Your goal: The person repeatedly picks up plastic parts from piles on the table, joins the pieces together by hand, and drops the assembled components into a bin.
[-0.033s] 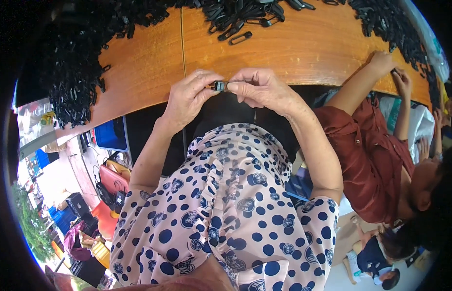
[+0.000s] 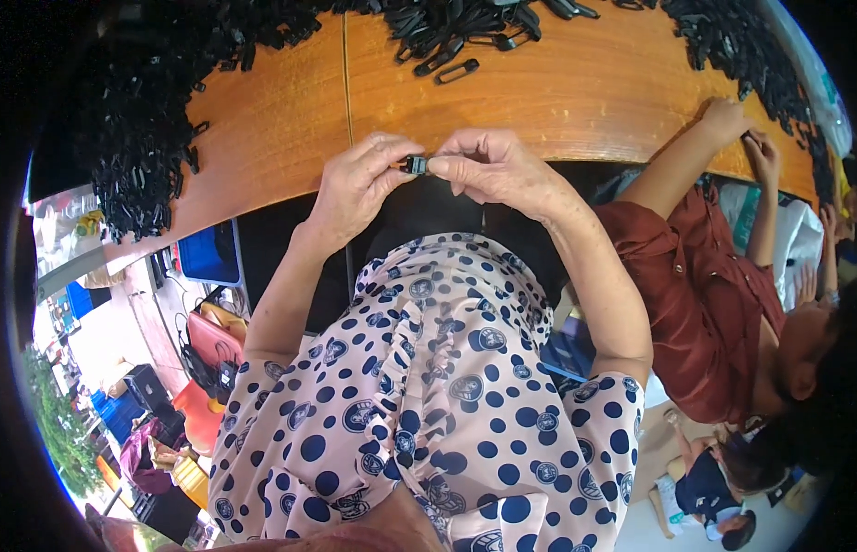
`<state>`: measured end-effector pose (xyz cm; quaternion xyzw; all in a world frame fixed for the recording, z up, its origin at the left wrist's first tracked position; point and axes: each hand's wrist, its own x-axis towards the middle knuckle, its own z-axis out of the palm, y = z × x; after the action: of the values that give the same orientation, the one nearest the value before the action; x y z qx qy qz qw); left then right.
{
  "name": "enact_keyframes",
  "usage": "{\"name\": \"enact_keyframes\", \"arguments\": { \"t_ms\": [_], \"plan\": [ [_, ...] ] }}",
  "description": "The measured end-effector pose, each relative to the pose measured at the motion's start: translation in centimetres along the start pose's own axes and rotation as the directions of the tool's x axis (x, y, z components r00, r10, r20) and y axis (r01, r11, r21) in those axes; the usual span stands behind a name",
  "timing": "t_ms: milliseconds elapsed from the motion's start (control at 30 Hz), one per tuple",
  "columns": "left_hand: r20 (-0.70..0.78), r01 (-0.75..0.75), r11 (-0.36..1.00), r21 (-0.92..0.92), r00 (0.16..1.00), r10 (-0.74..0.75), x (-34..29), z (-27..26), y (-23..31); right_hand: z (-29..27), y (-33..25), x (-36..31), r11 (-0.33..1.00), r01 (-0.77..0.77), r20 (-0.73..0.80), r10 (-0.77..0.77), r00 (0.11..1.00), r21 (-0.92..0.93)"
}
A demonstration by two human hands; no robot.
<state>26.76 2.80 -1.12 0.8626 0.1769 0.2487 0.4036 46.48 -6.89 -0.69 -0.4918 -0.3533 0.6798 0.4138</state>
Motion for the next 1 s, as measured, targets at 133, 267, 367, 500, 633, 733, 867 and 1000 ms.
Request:
{"name": "enact_keyframes", "arguments": {
  "t_ms": [133, 267, 367, 500, 633, 733, 867, 1000],
  "plan": [
    [0.005, -0.047, 0.995, 0.084, 0.999, 0.047, -0.8, -0.2, -0.4, 1.2, -0.1, 0.4, 0.992, -0.049, -0.049, 0.043, 0.998, -0.118],
    [0.042, -0.091, 0.973, 0.21, 0.996, 0.084, -1.4, -0.5, -0.5, 1.5, 1.5, 1.0, 0.989, -0.059, -0.078, 0.049, 0.996, -0.133],
    [0.066, -0.06, 0.967, 0.248, 0.997, 0.045, -1.7, -0.5, -0.2, 1.5, 2.2, 1.4, 0.986, -0.141, -0.06, 0.136, 0.989, -0.089],
    [0.121, 0.077, 0.988, 0.132, 0.988, -0.093, -1.7, -1.0, 0.3, 1.4, 2.9, 1.4, 0.926, -0.276, 0.095, 0.26, 0.961, 0.258],
    [0.103, 0.395, 0.806, -0.441, 0.914, -0.392, -1.4, -1.3, 0.5, 2.8, 1.6, 2.0, 0.857, -0.229, 0.085, 0.214, 0.973, 0.462],
    [-0.177, 0.094, 0.894, -0.438, 0.966, -0.189, -1.3, 0.2, -1.3, 3.9, 0.1, 2.2, 0.865, -0.195, 0.177, 0.126, 0.976, 0.463],
    [0.285, 0.389, 0.095, -0.916, 0.801, -0.526, -1.4, 0.0, 0.6, 5.2, -0.1, 2.6, 0.867, -0.135, 0.207, 0.038, 0.978, 0.48],
    [0.141, 0.331, 0.309, -0.891, 0.851, -0.505, -1.3, -1.1, 0.3, 5.9, 1.0, 3.7, 0.88, -0.065, 0.059, 0.043, 0.997, 0.47]
  ]
}}
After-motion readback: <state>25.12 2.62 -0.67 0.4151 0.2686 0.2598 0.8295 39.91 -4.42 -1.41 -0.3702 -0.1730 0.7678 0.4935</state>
